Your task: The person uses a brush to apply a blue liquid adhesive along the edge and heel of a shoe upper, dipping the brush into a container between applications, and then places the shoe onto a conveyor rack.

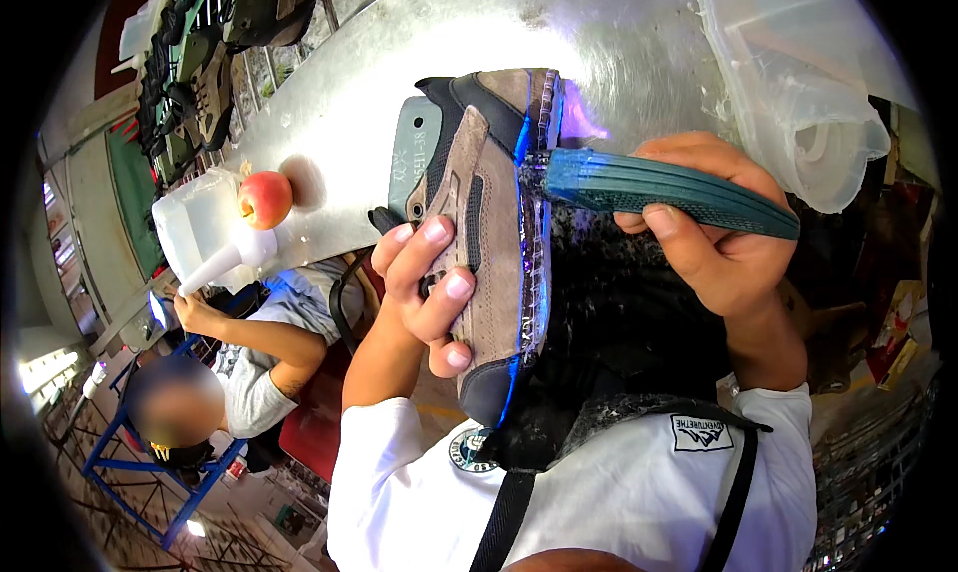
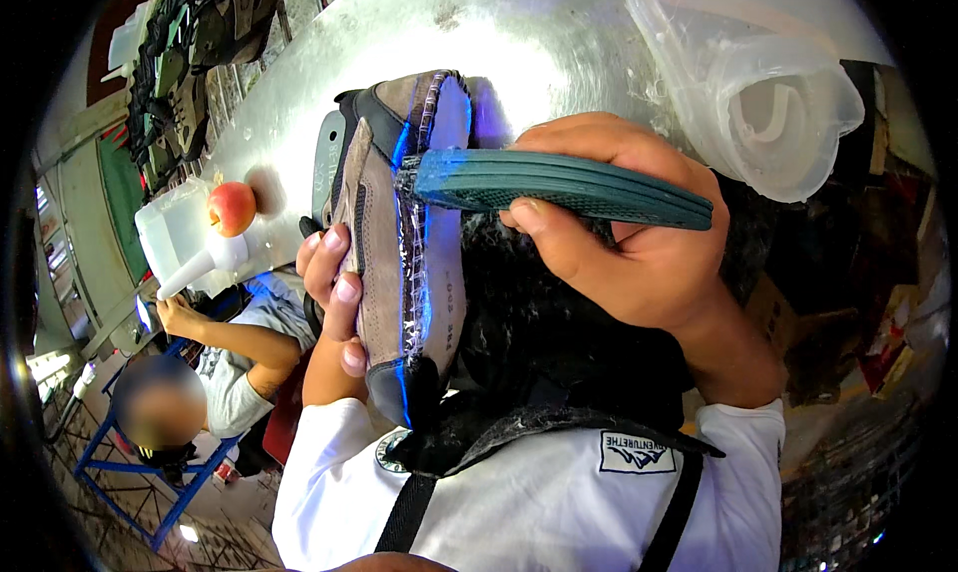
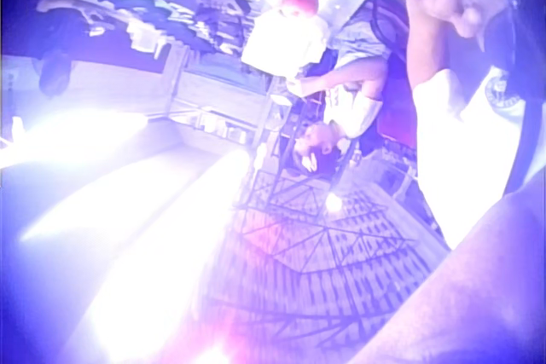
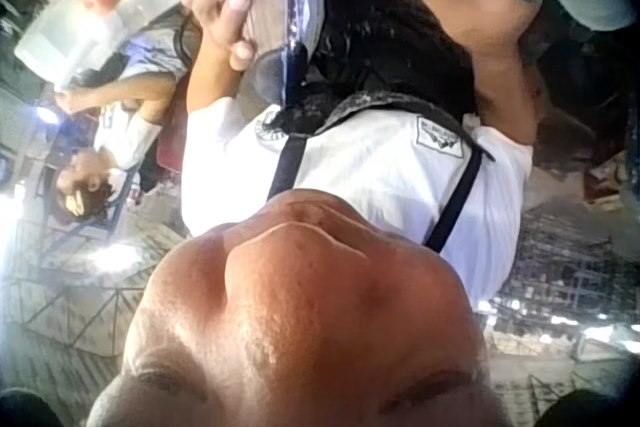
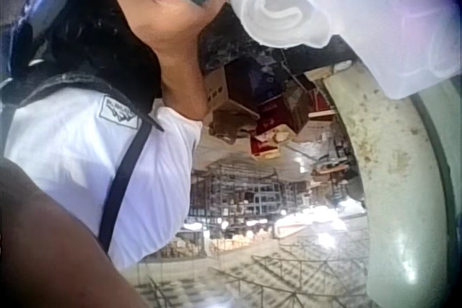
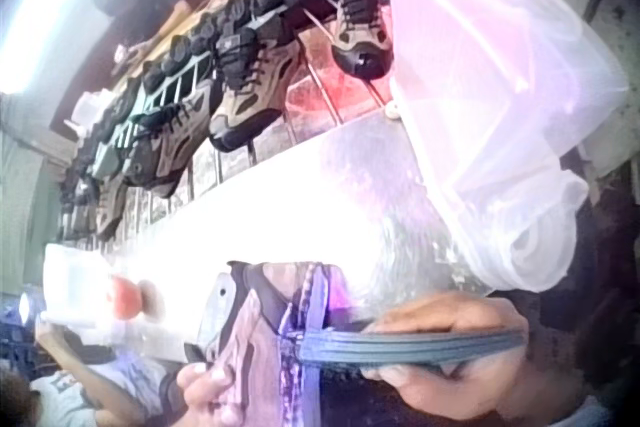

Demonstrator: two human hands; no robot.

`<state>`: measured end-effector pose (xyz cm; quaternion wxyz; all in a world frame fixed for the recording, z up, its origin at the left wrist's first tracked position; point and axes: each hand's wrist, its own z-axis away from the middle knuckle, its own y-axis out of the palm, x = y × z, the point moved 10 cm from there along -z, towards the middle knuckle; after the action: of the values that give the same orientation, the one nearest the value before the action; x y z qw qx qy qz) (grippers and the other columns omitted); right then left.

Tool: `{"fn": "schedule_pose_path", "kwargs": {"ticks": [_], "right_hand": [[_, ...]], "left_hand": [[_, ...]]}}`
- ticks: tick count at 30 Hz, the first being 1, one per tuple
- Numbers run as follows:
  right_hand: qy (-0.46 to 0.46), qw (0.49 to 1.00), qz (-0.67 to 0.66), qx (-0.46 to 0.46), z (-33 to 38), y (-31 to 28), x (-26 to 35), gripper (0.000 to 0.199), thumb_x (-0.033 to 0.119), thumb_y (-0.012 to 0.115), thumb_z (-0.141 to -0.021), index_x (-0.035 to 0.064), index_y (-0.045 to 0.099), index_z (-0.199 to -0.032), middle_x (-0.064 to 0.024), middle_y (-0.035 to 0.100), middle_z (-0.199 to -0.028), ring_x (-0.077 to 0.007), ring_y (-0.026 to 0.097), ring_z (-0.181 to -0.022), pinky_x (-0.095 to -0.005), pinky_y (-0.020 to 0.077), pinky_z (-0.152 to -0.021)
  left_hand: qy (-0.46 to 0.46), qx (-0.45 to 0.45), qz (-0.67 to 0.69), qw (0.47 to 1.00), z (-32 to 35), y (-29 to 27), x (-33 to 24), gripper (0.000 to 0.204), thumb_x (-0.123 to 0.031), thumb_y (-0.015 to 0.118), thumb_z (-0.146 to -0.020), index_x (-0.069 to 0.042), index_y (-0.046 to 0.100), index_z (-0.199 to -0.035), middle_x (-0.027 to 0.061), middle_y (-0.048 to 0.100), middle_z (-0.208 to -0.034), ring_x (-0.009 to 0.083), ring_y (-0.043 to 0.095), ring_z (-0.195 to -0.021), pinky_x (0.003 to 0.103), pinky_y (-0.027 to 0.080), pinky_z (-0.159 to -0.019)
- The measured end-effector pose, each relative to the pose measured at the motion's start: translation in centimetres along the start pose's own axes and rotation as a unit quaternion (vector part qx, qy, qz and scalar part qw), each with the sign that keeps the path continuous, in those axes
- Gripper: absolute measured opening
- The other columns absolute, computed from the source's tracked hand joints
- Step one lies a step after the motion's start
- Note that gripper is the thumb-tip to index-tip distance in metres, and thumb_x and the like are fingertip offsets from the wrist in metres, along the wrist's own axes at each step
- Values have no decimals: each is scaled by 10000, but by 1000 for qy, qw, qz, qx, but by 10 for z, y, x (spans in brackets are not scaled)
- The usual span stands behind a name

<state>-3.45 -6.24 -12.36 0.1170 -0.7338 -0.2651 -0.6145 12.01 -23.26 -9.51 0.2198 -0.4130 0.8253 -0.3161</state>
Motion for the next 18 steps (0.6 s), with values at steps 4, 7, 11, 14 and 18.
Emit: {"fn": "schedule_pose_path", "kwargs": {"ticks": [4, 7, 11, 14, 18], "right_hand": [[-29, 998, 58, -11, -7, 0, 10, 243, -93, 731, -834, -97, 648, -1063, -188, 714, -997, -177, 694, -852, -293, 556, -743], [5, 998, 55, -29, -4, -2, 4, 238, -95, 729, -839, -101, 648, -1063, -174, 710, -1001, -160, 694, -848, -274, 556, -734], [76, 990, 6, -119, 0, -10, -14, 235, -62, 739, -857, -100, 651, -1071, -128, 716, -973, -130, 696, -825, -235, 560, -707], [83, 988, 45, -125, -7, -13, -16, 238, -38, 752, -865, -90, 657, -1078, -99, 722, -958, -104, 693, -810, -216, 561, -694], [42, 987, 121, -96, -15, -13, -16, 253, -59, 643, -946, -130, 611, -1187, -192, 703, -1062, -201, 734, -905, -291, 626, -795]], "left_hand": [[-10, -1, 5, 1000, -1, 2, -1, 779, -334, 623, -944, -229, 153, -1557, 117, 474, -1357, 406, 630, -1070, 581, 410, -954], [-15, -4, 3, 1000, -2, 3, -2, 790, -339, 632, -937, -228, 153, -1555, 113, 476, -1348, 398, 631, -1062, 577, 409, -935], [-5, -12, 7, 1000, 0, 3, -1, 790, -344, 635, -936, -228, 155, -1553, 113, 479, -1346, 399, 632, -1066, 576, 408, -935], [0, -19, 3, 1000, 1, 3, -2, 776, -341, 627, -942, -225, 160, -1552, 116, 481, -1350, 406, 631, -1072, 584, 407, -950], [15, -24, 2, 1000, 3, -1, -2, 735, -327, 597, -959, -224, 169, -1548, 125, 480, -1361, 422, 629, -1075, 600, 408, -975]]}}
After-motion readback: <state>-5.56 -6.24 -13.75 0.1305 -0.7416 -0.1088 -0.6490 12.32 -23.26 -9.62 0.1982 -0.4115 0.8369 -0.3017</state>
